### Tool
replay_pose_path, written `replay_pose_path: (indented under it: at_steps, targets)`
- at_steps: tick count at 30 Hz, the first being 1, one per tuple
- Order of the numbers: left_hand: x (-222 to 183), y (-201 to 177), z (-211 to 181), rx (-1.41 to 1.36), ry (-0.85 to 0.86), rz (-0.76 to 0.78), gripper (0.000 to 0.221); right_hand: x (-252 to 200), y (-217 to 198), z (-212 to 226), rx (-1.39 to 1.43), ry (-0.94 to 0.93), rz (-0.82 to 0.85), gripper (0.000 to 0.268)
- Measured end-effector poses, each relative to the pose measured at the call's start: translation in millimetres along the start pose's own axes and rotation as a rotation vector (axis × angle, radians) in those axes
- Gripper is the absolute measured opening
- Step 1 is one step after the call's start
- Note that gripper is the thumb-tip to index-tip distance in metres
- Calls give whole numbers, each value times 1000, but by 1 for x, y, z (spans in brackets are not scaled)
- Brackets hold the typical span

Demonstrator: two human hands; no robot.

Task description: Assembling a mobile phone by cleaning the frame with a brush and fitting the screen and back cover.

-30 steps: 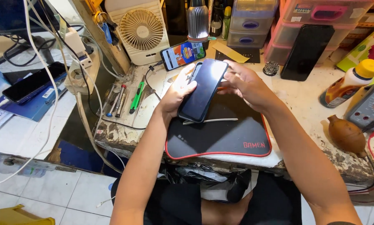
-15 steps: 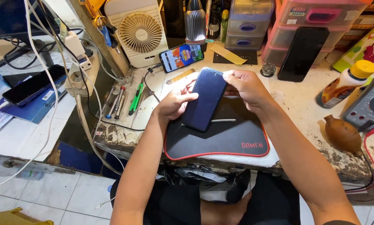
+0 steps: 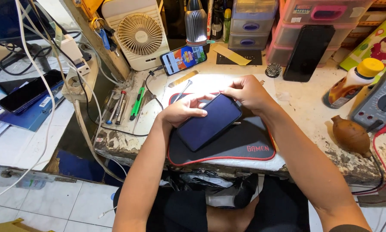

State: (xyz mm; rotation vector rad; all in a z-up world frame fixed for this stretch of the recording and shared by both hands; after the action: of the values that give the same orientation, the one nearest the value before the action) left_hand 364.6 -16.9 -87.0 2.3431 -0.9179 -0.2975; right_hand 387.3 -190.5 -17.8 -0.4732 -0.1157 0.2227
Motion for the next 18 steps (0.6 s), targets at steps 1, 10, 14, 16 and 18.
replay_pose_path:
  at_steps: [1,10,14,16,18]
  targets:
    - [0,-2,-1,11,5,5,55,1,1,-1,-16,-5,-1,17]
    - [6,-35,-26,-52,294,-210,53,6,17,-28,292,224,183,47]
    - [4,-49,-39,-136,453,-348,53,-10,44,-4,162,145,432,53]
    - [5,-57,-39,-139,472,-370,54,-5,56,-21,163,93,433,57]
    - [5,-61,-39,-143,489,-391,54,0,65,-33,163,42,433,62]
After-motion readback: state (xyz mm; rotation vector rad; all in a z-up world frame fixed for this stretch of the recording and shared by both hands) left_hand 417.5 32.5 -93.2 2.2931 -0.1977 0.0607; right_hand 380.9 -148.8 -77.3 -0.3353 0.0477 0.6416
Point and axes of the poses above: each hand's wrist, its own x-axis towards the middle knuckle, its own y-axis out of the palm, z = x × y, the point moved 7 cm from there along x, towards the middle knuckle, and after that the axes turned 14 degrees about -x, right-handed, at the moved point
